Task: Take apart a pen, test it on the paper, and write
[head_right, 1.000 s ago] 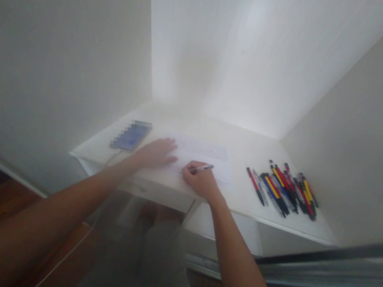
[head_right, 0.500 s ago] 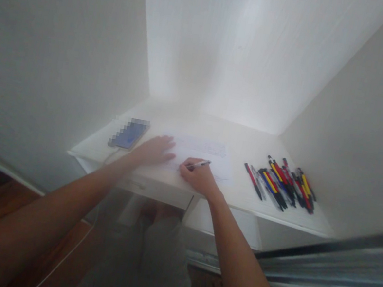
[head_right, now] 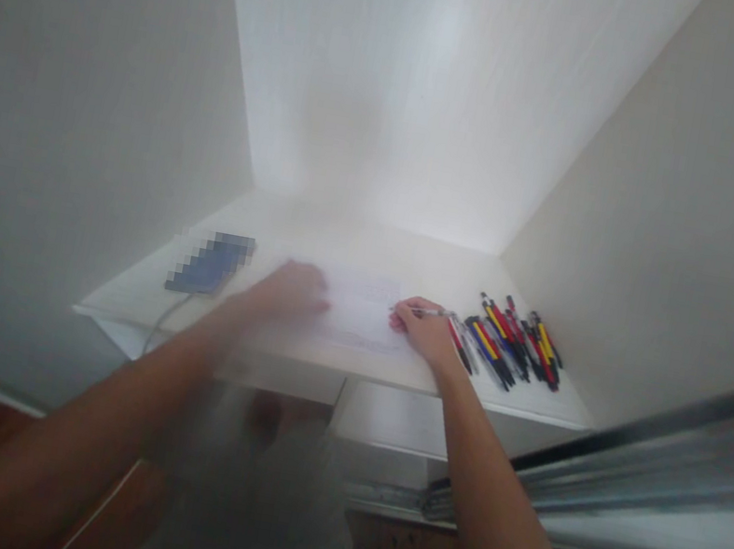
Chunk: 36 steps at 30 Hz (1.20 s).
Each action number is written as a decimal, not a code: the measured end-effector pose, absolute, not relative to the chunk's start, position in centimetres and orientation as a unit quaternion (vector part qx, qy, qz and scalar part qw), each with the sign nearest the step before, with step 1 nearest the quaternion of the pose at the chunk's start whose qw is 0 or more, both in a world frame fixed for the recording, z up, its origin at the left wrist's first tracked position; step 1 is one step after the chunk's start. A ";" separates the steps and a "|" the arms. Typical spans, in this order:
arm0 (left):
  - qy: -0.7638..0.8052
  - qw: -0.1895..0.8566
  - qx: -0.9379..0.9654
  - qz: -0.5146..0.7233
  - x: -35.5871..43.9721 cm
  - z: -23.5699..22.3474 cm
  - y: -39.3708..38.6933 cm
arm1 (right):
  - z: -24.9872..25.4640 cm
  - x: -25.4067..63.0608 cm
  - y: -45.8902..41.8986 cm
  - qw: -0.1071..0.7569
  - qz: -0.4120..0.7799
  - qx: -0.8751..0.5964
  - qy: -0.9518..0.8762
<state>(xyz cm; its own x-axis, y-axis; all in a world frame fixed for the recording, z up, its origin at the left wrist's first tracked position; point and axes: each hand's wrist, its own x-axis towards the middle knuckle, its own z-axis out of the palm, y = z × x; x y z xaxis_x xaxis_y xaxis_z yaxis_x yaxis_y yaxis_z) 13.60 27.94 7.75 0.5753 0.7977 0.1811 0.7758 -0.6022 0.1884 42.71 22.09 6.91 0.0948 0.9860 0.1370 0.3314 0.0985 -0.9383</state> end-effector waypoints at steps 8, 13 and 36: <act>0.403 0.047 0.909 0.096 22.0 6.1 27.6 | 7.4 42.8 23.9 0.484 0.383 -0.540 -0.572; 0.408 0.032 0.907 0.101 21.3 5.7 27.5 | 7.2 43.2 24.3 0.432 0.276 -0.584 -0.629; 0.415 0.030 0.904 0.101 21.5 6.2 27.2 | 6.7 43.5 24.3 0.380 0.172 -0.618 -0.666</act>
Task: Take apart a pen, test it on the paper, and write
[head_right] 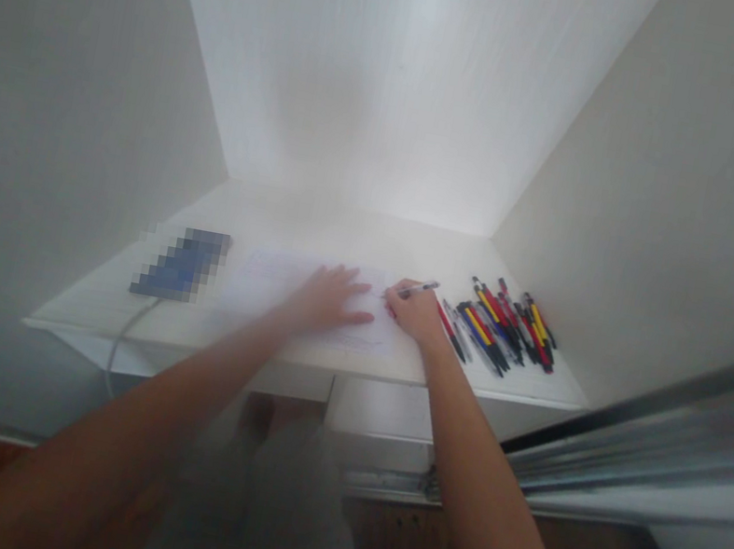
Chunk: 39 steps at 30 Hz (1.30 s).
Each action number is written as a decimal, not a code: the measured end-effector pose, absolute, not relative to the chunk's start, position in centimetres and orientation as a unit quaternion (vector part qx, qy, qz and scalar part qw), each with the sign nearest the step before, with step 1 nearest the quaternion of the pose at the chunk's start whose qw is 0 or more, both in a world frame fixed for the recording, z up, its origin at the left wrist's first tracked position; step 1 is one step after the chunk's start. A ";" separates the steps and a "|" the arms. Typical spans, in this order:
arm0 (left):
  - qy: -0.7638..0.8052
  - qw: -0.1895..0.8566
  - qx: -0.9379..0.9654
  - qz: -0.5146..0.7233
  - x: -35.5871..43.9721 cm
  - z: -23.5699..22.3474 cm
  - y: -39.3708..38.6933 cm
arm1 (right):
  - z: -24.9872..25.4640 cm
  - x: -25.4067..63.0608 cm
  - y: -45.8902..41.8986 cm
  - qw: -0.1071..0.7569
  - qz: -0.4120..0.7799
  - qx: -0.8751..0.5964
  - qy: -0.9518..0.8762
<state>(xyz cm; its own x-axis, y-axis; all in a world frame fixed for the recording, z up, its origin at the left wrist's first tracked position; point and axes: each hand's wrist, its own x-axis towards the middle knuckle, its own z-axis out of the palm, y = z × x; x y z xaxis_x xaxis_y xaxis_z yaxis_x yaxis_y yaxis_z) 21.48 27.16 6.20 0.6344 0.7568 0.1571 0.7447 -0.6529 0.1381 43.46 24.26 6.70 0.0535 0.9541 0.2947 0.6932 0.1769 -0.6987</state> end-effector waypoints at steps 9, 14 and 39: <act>0.414 0.039 0.904 0.094 21.4 6.5 27.1 | 6.7 43.4 24.2 0.389 0.179 -0.615 -0.662; 0.411 0.034 0.905 0.103 21.4 6.5 27.0 | 6.7 43.4 24.3 0.384 0.178 -0.616 -0.664; 0.409 0.037 0.904 0.115 21.3 6.0 27.3 | 6.5 43.5 24.5 0.390 0.185 -0.620 -0.656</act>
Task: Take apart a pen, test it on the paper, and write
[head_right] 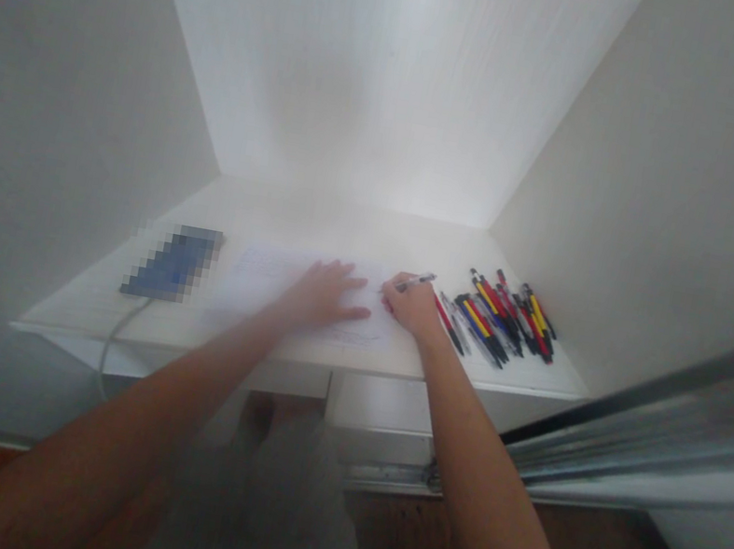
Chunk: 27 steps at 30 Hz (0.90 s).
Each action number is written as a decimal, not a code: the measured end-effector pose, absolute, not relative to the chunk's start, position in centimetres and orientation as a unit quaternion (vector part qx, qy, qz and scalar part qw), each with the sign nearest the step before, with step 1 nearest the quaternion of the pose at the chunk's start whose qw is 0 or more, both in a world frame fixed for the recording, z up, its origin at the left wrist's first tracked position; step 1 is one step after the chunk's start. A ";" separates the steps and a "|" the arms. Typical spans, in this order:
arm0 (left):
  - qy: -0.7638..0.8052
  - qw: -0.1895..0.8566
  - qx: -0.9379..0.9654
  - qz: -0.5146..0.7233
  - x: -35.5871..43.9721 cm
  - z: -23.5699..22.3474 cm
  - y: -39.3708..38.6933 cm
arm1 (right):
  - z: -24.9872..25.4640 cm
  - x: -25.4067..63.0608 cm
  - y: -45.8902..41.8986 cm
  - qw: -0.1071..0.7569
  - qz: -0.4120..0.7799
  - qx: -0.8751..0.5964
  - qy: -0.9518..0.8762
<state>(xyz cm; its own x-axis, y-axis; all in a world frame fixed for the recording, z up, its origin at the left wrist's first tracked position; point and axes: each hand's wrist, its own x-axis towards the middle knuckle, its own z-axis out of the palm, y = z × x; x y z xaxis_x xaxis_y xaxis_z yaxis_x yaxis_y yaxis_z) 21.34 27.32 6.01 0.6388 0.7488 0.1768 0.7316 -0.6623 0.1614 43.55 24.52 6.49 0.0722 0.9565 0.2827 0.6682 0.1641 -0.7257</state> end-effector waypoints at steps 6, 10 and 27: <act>0.409 0.038 0.905 0.109 21.3 6.2 27.3 | 6.2 43.7 24.6 0.399 0.197 -0.614 -0.652; 0.407 0.034 0.905 0.114 21.3 6.3 27.2 | 6.3 43.8 24.5 0.401 0.197 -0.611 -0.653; 0.406 0.034 0.905 0.122 21.3 6.1 27.2 | 6.5 43.6 24.4 0.394 0.188 -0.623 -0.650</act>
<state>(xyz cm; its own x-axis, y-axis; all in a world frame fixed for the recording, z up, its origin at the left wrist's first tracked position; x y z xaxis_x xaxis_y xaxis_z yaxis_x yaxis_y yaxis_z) 21.29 27.25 6.08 0.6411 0.7427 0.1932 0.7259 -0.6686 0.1615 43.62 24.40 6.46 0.0857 0.9566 0.2784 0.6609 0.1546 -0.7344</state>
